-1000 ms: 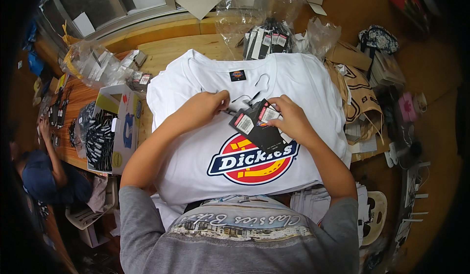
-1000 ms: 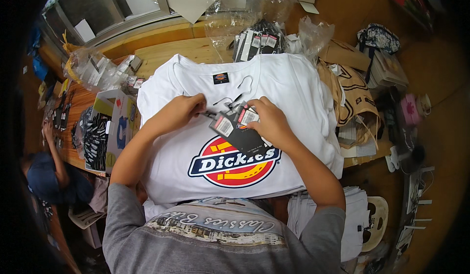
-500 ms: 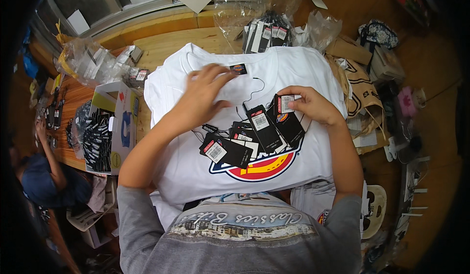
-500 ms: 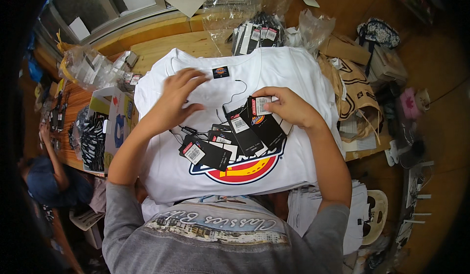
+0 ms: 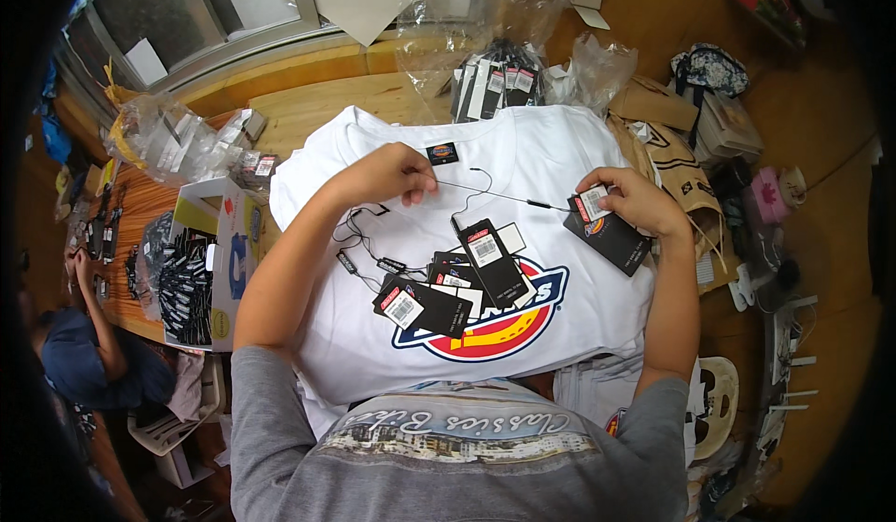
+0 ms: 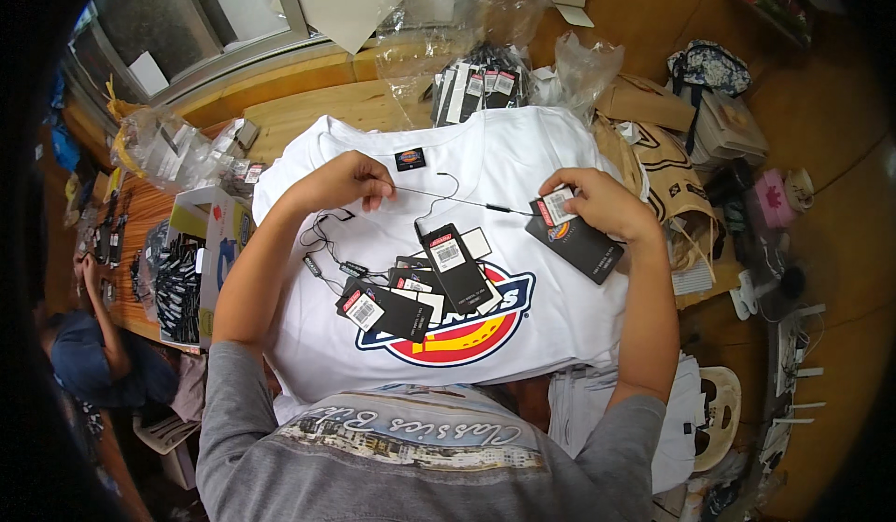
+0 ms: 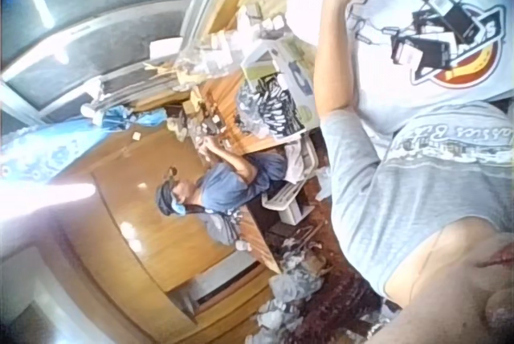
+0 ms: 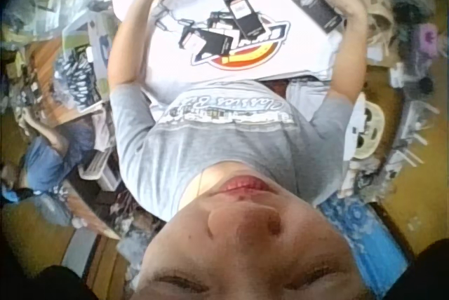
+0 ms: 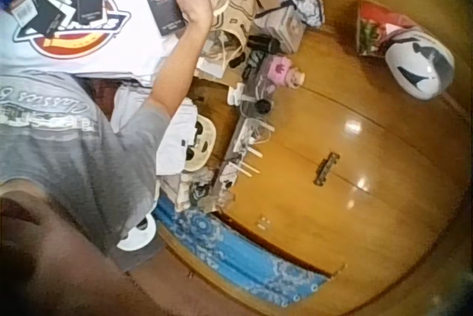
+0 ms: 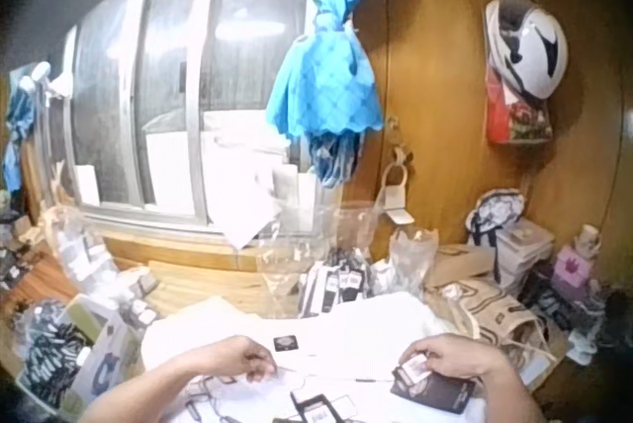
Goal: The person attaches tags to a stack of white t-shirts by hand. They pick up tags from a nearby box, thread them through the neck of each shirt, and then fold the shirt to place it on a growing pile.
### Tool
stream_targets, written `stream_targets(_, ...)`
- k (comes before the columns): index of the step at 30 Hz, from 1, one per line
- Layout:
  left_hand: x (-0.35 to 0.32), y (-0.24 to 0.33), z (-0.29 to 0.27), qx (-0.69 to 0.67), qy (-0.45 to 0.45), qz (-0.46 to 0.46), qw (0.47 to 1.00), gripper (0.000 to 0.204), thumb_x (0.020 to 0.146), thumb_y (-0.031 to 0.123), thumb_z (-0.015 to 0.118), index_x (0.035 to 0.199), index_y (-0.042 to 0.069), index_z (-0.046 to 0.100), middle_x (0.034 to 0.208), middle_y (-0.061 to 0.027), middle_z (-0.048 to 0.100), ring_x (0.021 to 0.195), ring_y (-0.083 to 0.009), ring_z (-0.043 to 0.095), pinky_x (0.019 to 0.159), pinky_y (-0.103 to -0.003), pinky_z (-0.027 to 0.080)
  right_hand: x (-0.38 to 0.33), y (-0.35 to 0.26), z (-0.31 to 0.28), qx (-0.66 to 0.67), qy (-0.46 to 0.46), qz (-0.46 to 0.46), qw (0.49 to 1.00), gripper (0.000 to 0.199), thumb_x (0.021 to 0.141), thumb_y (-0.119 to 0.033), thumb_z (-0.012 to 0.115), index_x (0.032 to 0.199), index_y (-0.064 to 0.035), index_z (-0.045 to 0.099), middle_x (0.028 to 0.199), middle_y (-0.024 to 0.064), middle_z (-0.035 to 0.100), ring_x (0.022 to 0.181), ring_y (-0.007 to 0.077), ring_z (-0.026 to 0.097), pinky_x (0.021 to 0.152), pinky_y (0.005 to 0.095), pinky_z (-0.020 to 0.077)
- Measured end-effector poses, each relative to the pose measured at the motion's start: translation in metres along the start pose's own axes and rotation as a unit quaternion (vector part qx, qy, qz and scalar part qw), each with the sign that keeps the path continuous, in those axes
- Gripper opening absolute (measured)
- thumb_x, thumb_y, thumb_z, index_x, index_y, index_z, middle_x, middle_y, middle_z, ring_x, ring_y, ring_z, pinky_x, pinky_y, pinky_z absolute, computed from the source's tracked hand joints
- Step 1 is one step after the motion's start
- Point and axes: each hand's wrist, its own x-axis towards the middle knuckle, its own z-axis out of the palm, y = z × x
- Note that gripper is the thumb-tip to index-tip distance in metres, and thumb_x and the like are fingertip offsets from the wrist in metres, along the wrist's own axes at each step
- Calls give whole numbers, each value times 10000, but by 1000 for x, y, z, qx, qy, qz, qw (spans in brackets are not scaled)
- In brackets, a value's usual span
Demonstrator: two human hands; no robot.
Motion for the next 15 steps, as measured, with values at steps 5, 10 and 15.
stream_targets(5,18,-14,3,120,160,84,976,101,710,85,586,773,10,609,692,-47,590,598,-119,505,578,-253,412,15,-28,28,-270,122,-53,954,336,639,-78,568,966,-14,529,906,150,541,831,269,519,739,307,394)
stream_targets(10,55,13,15,39,223,102,969,152,674,36,622,696,-5,478,583,-6,486,526,-47,443,447,-195,356,85,-68,73,166,192,-177,951,360,622,-58,639,956,23,530,735,142,601,642,182,588,592,257,458)
stream_targets(15,65,-6,11,-116,275,72,952,195,668,32,634,679,10,441,596,0,476,527,-48,441,444,-189,355,110,-60,74,397,147,-138,895,174,654,27,584,816,83,556,663,118,593,536,116,564,492,188,449)
